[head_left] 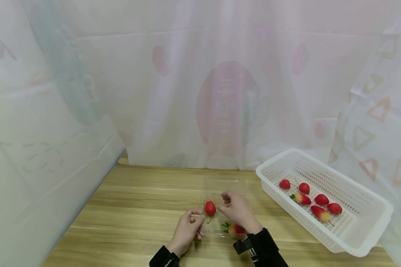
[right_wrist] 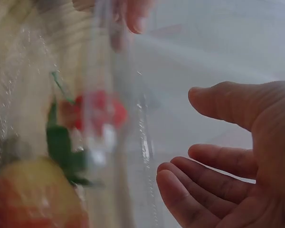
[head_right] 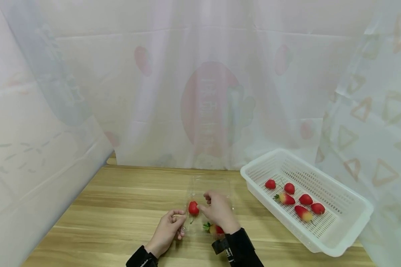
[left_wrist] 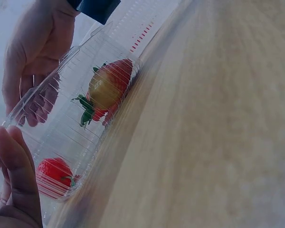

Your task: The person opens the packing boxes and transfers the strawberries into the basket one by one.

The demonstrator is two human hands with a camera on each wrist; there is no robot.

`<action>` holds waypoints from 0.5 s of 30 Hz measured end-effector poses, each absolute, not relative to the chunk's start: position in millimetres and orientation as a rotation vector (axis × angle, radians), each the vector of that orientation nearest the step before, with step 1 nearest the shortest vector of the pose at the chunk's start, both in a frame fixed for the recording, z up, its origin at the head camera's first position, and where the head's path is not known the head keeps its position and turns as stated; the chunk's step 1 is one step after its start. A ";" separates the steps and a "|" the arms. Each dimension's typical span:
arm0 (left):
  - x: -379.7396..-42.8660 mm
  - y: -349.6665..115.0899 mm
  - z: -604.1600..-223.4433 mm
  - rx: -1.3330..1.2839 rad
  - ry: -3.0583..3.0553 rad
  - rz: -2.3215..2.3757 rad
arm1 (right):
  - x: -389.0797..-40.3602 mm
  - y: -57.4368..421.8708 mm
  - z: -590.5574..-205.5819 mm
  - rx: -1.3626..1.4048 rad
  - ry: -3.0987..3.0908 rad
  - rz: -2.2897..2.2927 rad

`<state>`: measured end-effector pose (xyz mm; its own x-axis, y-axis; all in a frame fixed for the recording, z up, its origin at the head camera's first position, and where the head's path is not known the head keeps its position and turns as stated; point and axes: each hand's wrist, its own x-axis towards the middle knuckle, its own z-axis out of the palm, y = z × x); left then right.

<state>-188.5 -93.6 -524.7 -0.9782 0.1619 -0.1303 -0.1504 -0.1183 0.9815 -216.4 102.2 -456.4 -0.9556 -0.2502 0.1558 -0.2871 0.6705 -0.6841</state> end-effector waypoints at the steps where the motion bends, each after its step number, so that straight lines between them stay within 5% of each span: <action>1: -188.6 -93.7 -524.5 0.012 1.931 2.203 | -217.3 100.2 -458.1 0.450 -2.834 1.165; 15: -188.8 -95.2 -523.2 0.018 1.929 2.194 | -225.2 80.5 -483.5 0.393 -2.862 1.133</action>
